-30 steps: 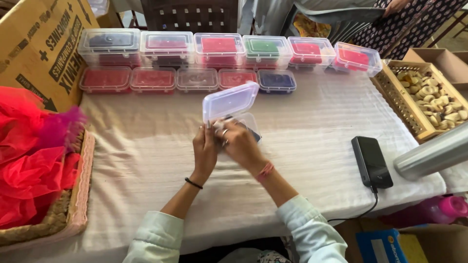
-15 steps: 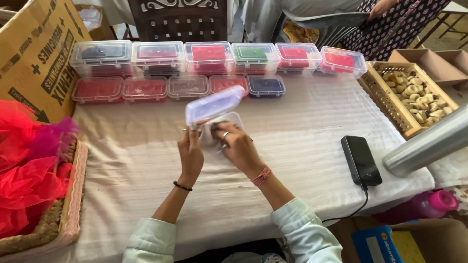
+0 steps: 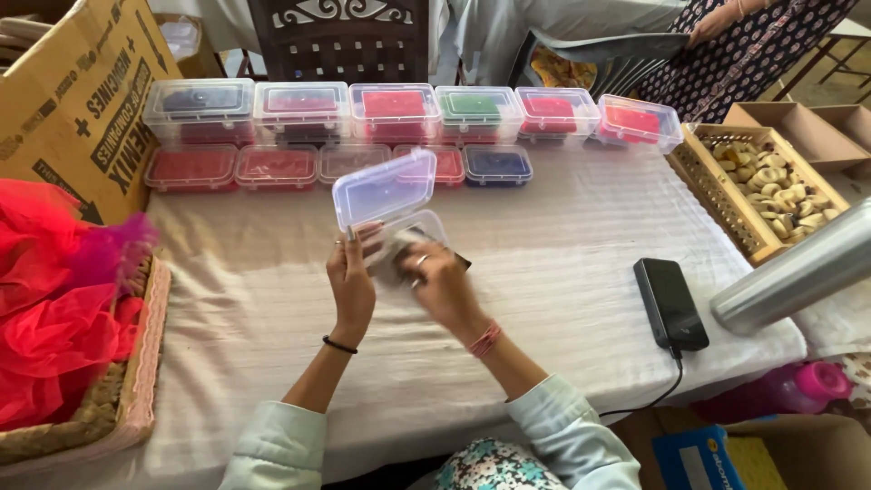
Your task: The person cleans plastic containers and small brown craft components with a white cloth, then arranges the items on the workspace.
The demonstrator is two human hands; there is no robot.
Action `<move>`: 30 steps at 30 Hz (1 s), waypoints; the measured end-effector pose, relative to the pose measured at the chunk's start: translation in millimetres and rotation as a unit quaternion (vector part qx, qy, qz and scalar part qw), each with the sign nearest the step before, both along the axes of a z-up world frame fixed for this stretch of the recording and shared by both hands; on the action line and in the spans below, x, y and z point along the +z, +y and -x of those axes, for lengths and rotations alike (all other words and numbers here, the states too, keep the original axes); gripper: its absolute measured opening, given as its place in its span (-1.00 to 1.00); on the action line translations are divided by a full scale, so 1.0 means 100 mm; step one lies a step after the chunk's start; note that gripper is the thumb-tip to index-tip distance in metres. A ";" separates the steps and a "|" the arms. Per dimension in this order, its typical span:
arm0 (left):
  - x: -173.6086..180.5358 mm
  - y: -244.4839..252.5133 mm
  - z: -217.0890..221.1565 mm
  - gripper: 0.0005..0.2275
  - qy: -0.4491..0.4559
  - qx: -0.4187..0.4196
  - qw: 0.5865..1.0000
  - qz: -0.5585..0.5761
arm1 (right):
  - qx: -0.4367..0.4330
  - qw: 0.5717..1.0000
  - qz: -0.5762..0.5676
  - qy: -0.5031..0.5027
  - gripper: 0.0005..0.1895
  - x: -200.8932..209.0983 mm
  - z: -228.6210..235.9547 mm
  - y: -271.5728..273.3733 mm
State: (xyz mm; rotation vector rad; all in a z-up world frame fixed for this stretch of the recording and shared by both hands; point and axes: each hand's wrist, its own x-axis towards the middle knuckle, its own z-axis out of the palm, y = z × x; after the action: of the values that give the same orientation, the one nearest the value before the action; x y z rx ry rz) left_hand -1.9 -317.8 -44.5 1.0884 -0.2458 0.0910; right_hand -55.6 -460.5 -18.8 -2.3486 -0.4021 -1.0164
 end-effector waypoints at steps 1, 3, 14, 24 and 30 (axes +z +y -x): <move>-0.11 0.02 -0.05 -0.66 -0.039 0.016 0.999 -0.009 | 0.052 0.998 -0.013 0.043 -0.72 -0.08 -0.03 0.06; -0.27 -0.03 -0.12 -0.65 -0.079 0.028 0.996 -0.014 | 0.099 0.991 -0.022 0.086 -0.75 -0.10 -0.05 0.08; 0.05 -0.06 0.06 -0.62 0.031 -0.059 0.992 -0.109 | -0.014 0.988 -0.130 -0.076 -0.60 0.10 -0.08 -0.24; -0.06 -0.09 0.05 -0.64 0.006 -0.181 0.981 -0.072 | 0.072 0.995 -0.041 0.052 -0.54 0.12 -0.12 -0.30; -0.19 -0.08 -0.05 -0.61 0.039 -0.163 0.979 -0.114 | 0.028 0.995 -0.037 0.090 -0.56 0.01 -0.09 -0.21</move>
State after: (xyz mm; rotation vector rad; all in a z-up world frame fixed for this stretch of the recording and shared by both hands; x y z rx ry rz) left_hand 3.6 -326.1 -63.7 1.2626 -0.3685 -0.2789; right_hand -46.2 -481.4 -17.4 -2.3259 -0.3526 -0.7717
